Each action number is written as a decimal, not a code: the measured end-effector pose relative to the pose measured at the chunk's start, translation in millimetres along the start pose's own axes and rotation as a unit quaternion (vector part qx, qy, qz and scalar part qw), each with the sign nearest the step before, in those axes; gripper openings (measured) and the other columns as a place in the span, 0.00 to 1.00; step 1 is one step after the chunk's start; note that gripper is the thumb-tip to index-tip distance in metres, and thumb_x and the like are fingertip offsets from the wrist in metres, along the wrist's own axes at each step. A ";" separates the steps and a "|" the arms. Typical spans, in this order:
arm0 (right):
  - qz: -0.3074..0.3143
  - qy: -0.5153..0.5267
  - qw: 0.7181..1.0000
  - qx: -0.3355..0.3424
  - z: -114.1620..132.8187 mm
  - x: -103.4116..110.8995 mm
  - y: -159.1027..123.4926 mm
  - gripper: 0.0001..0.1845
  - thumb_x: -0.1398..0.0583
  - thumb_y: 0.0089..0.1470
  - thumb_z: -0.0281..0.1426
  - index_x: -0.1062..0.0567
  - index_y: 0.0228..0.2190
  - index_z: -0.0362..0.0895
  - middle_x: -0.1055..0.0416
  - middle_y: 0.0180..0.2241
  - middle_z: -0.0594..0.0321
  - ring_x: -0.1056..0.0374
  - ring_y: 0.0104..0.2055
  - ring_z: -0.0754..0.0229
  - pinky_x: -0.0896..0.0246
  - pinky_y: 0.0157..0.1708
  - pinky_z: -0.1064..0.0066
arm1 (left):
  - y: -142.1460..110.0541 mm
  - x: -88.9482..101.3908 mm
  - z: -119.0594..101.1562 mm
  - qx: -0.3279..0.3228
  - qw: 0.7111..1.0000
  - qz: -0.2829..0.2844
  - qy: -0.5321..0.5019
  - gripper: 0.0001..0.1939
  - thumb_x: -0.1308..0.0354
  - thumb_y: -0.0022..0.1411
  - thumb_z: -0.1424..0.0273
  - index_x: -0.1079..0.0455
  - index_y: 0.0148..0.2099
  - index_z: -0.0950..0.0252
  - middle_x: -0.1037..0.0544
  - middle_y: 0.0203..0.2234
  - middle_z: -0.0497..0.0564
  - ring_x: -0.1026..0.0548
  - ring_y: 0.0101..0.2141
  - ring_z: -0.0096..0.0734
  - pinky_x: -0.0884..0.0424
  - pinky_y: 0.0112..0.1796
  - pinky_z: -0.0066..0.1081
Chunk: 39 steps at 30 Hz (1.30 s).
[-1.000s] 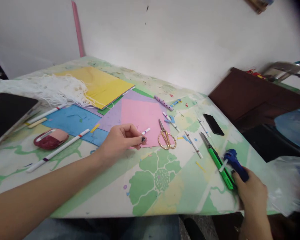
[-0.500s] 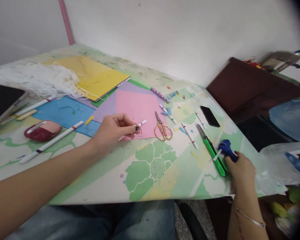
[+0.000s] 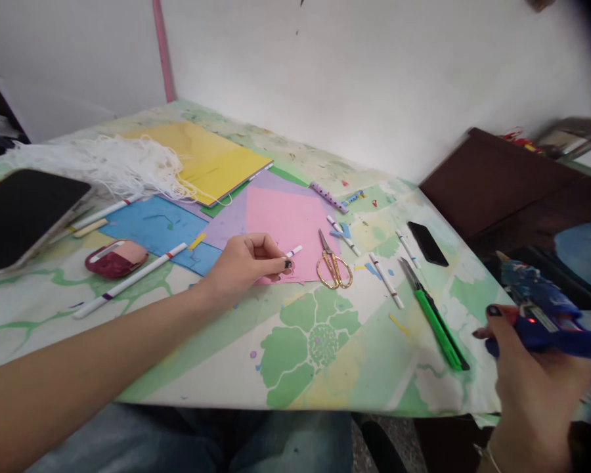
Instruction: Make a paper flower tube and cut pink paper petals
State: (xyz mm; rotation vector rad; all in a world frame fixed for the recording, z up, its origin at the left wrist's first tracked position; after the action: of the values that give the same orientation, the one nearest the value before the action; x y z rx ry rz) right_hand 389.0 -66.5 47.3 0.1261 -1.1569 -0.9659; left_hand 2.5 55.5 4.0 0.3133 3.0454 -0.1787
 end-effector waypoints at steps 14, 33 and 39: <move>0.341 0.406 0.846 0.051 143.5 -59.1 -123.0 0.11 0.40 0.48 0.38 0.29 0.27 0.42 0.34 0.20 0.65 0.39 0.21 0.64 0.42 0.20 0.72 | -2.5 -1.1 -4.0 -0.025 0.999 0.005 0.026 0.09 0.36 0.47 0.70 0.33 0.25 0.67 0.24 0.21 0.48 0.27 0.23 0.25 0.33 0.24 0.23; 0.354 0.335 0.863 0.131 143.3 -62.8 -122.4 0.07 0.41 0.49 0.33 0.30 0.25 0.42 0.36 0.20 0.67 0.43 0.22 0.65 0.46 0.23 0.74 | -5.2 -3.1 -10.8 -0.088 0.994 0.014 0.064 0.08 0.37 0.47 0.70 0.34 0.25 0.66 0.23 0.25 0.51 0.25 0.28 0.29 0.29 0.28 0.26; 0.356 0.335 0.862 0.135 143.9 -62.4 -123.1 0.07 0.41 0.50 0.33 0.31 0.25 0.42 0.35 0.22 0.66 0.42 0.24 0.64 0.45 0.24 0.74 | -5.3 -3.0 -14.0 -0.095 0.993 0.016 0.067 0.07 0.37 0.47 0.71 0.33 0.24 0.67 0.23 0.25 0.51 0.26 0.28 0.29 0.29 0.28 0.26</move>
State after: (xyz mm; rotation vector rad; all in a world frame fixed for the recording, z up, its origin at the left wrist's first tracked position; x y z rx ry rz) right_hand 196.7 -43.8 -0.4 0.2174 -0.5865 -0.0584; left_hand 3.5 51.5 18.7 0.3739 3.1539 0.1394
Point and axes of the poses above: each hand's wrist, its own y-axis towards the middle knuckle, its own x-axis out of the back of the hand, z = x × y, the point moved 5 cm from there along y, towards the middle knuckle
